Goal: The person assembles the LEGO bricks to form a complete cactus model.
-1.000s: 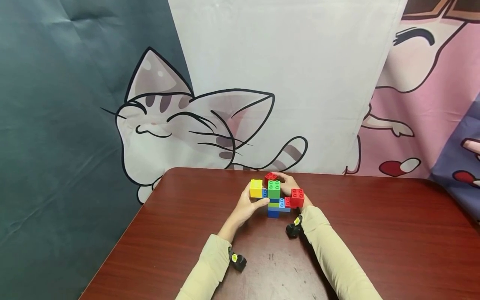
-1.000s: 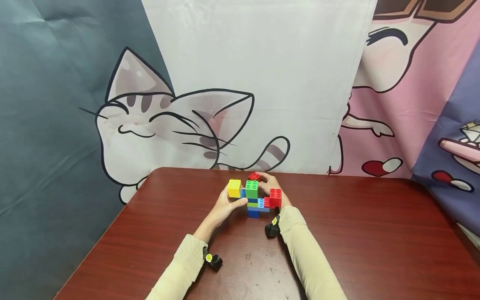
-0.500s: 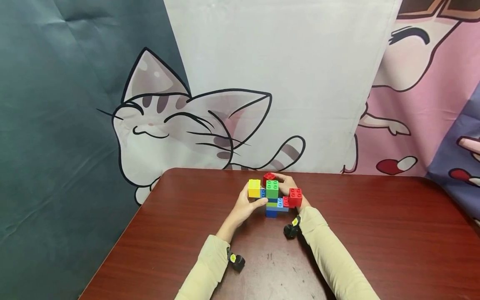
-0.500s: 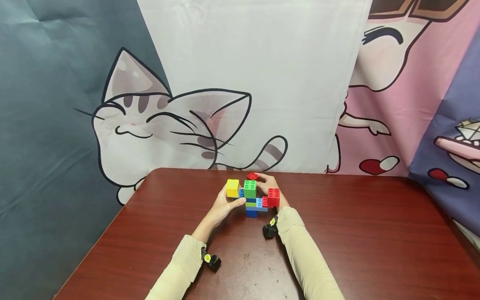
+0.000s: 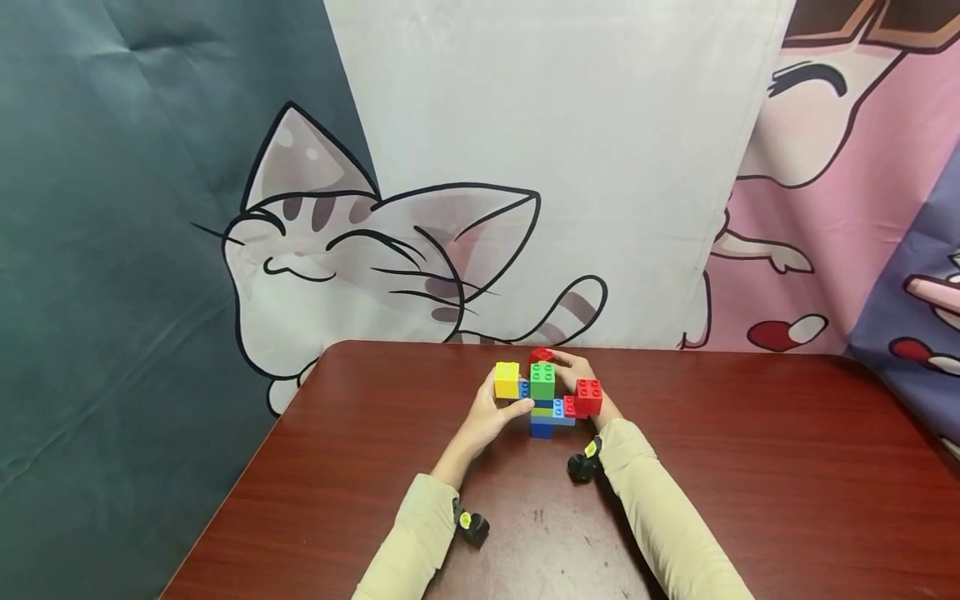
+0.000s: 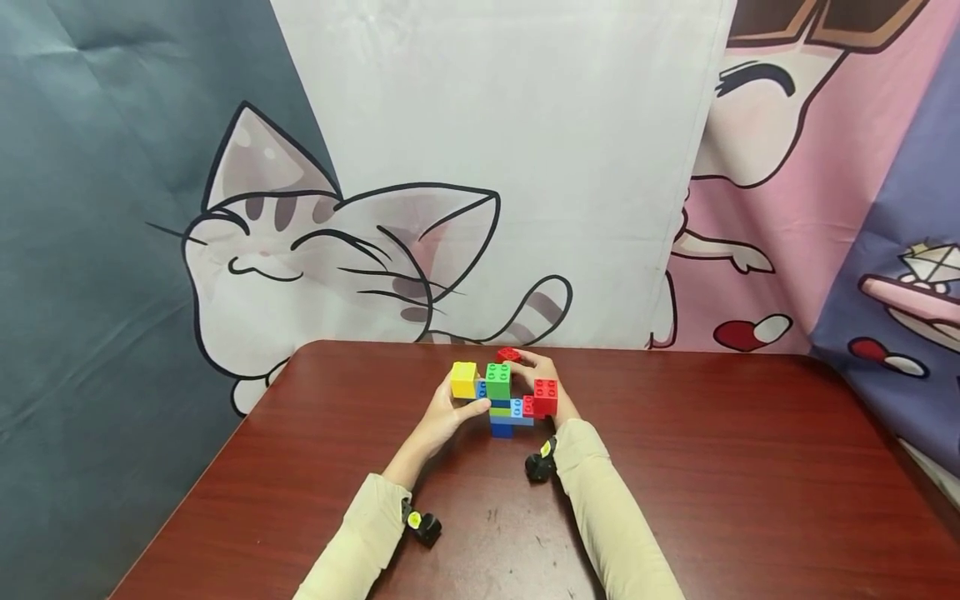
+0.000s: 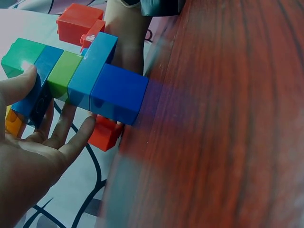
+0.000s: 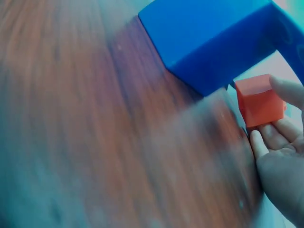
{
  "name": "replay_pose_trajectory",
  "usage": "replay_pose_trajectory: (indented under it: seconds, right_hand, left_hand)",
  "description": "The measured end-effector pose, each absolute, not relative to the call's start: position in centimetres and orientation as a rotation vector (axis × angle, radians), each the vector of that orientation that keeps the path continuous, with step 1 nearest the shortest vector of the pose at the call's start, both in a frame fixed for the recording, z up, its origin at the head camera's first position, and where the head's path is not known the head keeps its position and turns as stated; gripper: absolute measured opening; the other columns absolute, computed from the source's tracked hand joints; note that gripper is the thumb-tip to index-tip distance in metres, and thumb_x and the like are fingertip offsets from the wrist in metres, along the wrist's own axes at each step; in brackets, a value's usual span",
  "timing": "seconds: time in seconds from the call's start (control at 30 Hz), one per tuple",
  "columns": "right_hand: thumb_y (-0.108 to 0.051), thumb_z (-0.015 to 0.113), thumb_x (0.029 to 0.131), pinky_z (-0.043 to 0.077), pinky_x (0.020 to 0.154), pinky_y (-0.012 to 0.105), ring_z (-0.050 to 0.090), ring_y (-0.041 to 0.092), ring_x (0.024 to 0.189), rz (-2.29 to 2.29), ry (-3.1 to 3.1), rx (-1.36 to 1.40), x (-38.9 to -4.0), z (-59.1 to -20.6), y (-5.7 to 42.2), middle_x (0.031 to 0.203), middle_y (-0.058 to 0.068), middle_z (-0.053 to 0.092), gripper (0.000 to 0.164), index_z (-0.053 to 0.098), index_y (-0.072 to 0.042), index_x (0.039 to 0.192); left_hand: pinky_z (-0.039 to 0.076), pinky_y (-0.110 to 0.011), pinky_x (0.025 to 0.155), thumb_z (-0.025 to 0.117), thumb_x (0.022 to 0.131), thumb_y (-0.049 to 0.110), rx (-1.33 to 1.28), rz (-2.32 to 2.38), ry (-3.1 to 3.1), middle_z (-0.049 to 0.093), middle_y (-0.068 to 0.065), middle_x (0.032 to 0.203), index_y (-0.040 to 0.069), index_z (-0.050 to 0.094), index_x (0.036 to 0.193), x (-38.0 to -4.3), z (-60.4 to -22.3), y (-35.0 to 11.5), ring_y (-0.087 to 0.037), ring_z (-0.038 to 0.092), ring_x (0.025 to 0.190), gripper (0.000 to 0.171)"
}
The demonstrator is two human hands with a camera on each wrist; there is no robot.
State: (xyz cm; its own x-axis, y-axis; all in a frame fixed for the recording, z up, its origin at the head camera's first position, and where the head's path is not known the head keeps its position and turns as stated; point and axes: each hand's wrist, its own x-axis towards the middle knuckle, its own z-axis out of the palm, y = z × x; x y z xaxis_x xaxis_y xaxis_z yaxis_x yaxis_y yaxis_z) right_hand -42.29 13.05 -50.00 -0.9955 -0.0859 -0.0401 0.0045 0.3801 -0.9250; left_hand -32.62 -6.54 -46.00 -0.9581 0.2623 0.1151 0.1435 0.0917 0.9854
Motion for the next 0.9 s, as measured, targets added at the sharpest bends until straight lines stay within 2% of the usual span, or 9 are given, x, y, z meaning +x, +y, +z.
replay_pose_trajectory:
  seconds: [0.1, 0.23, 0.3, 0.43, 0.53, 0.6, 0.67, 0.77, 0.9]
  right_hand:
    - [-0.023, 0.057, 0.095, 0.040, 0.109, 0.048, 0.046, 0.038, 0.131, -1.723, 2.533, -0.034, -41.9, -49.7, 13.2, 0.143, 0.024, 0.049, 0.052, 0.049, 0.001, 0.140]
    - [-0.025, 0.063, 0.092, 0.041, 0.111, 0.041, 0.049, 0.031, 0.132, -1.822, 2.429, 0.007, -41.9, -49.7, 13.5, 0.144, 0.022, 0.050, 0.055, 0.050, 0.000, 0.139]
    - [-0.027, 0.068, 0.089, 0.043, 0.111, 0.038, 0.053, 0.026, 0.128, -1.892, 2.339, -0.007, -42.2, -50.0, 14.0, 0.142, 0.021, 0.052, 0.059, 0.051, 0.000, 0.139]
    - [-0.035, 0.076, 0.083, 0.051, 0.101, 0.030, 0.063, 0.014, 0.112, -2.043, 2.112, -0.152, -42.8, -51.3, 15.4, 0.135, 0.015, 0.060, 0.068, 0.053, -0.003, 0.139]
    - [-0.034, 0.069, 0.089, 0.045, 0.109, 0.031, 0.057, 0.020, 0.126, -2.084, 1.978, -0.191, -41.8, -50.7, 15.8, 0.147, 0.018, 0.047, 0.073, 0.039, 0.000, 0.147]
    - [-0.028, 0.061, 0.095, 0.033, 0.116, 0.039, 0.042, 0.031, 0.140, -2.088, 1.925, -0.126, -40.5, -49.3, 15.6, 0.156, 0.024, 0.030, 0.073, 0.026, 0.003, 0.151]
    - [-0.024, 0.056, 0.098, 0.027, 0.118, 0.041, 0.030, 0.035, 0.145, -2.061, 1.924, -0.054, -39.3, -47.7, 15.4, 0.160, 0.026, 0.019, 0.072, 0.019, 0.005, 0.152]
    - [-0.023, 0.051, 0.100, 0.026, 0.117, 0.040, 0.026, 0.036, 0.147, -2.030, 1.910, -0.022, -38.2, -46.2, 15.5, 0.160, 0.027, 0.016, 0.070, 0.014, 0.005, 0.153]
    - [-0.025, 0.046, 0.102, 0.030, 0.115, 0.037, 0.037, 0.029, 0.143, -2.029, 1.867, -0.033, -37.9, -45.7, 15.9, 0.158, 0.024, 0.026, 0.065, 0.017, 0.002, 0.154]
  left_hand:
    - [0.044, -0.040, 0.106, 0.069, 0.089, 0.009, 0.417, 2.000, 2.249, 0.053, -0.021, 0.124, 0.001, 0.034, 0.144, -32.3, -45.4, -6.6, -0.020, 0.051, 0.111, 0.066]
    - [0.044, -0.040, 0.107, 0.069, 0.089, 0.007, 0.430, 2.001, 2.233, 0.053, -0.023, 0.124, -0.002, 0.034, 0.143, -31.4, -44.0, -6.7, -0.020, 0.052, 0.111, 0.065]
    - [0.043, -0.039, 0.107, 0.068, 0.089, 0.007, 0.435, 2.006, 2.234, 0.053, -0.023, 0.123, -0.002, 0.034, 0.142, -30.9, -43.4, -6.7, -0.020, 0.051, 0.110, 0.064]
    - [0.042, -0.038, 0.107, 0.069, 0.088, 0.006, 0.419, 2.017, 2.229, 0.054, -0.022, 0.121, -0.002, 0.036, 0.142, -30.7, -43.2, -6.6, -0.019, 0.051, 0.110, 0.063]
    - [0.041, -0.040, 0.108, 0.069, 0.088, 0.006, 0.408, 2.024, 2.219, 0.054, -0.022, 0.122, -0.002, 0.035, 0.142, -30.6, -43.2, -6.6, -0.020, 0.051, 0.110, 0.064]
    - [0.040, -0.043, 0.110, 0.068, 0.088, 0.007, 0.401, 2.022, 2.217, 0.053, -0.022, 0.124, -0.002, 0.034, 0.143, -30.7, -43.3, -6.6, -0.022, 0.050, 0.113, 0.065]
    - [0.040, -0.045, 0.111, 0.068, 0.089, 0.008, 0.398, 2.007, 2.233, 0.053, -0.023, 0.125, -0.002, 0.033, 0.144, -30.7, -43.4, -6.6, -0.023, 0.050, 0.114, 0.066]
    - [0.042, -0.045, 0.110, 0.069, 0.089, 0.008, 0.404, 1.988, 2.250, 0.052, -0.023, 0.125, -0.003, 0.033, 0.144, -31.1, -44.0, -6.6, -0.024, 0.051, 0.114, 0.066]
    - [0.044, -0.041, 0.107, 0.069, 0.089, 0.007, 0.413, 2.012, 2.245, 0.052, -0.022, 0.125, 0.000, 0.034, 0.143, -32.2, -45.2, -6.6, -0.020, 0.051, 0.112, 0.065]
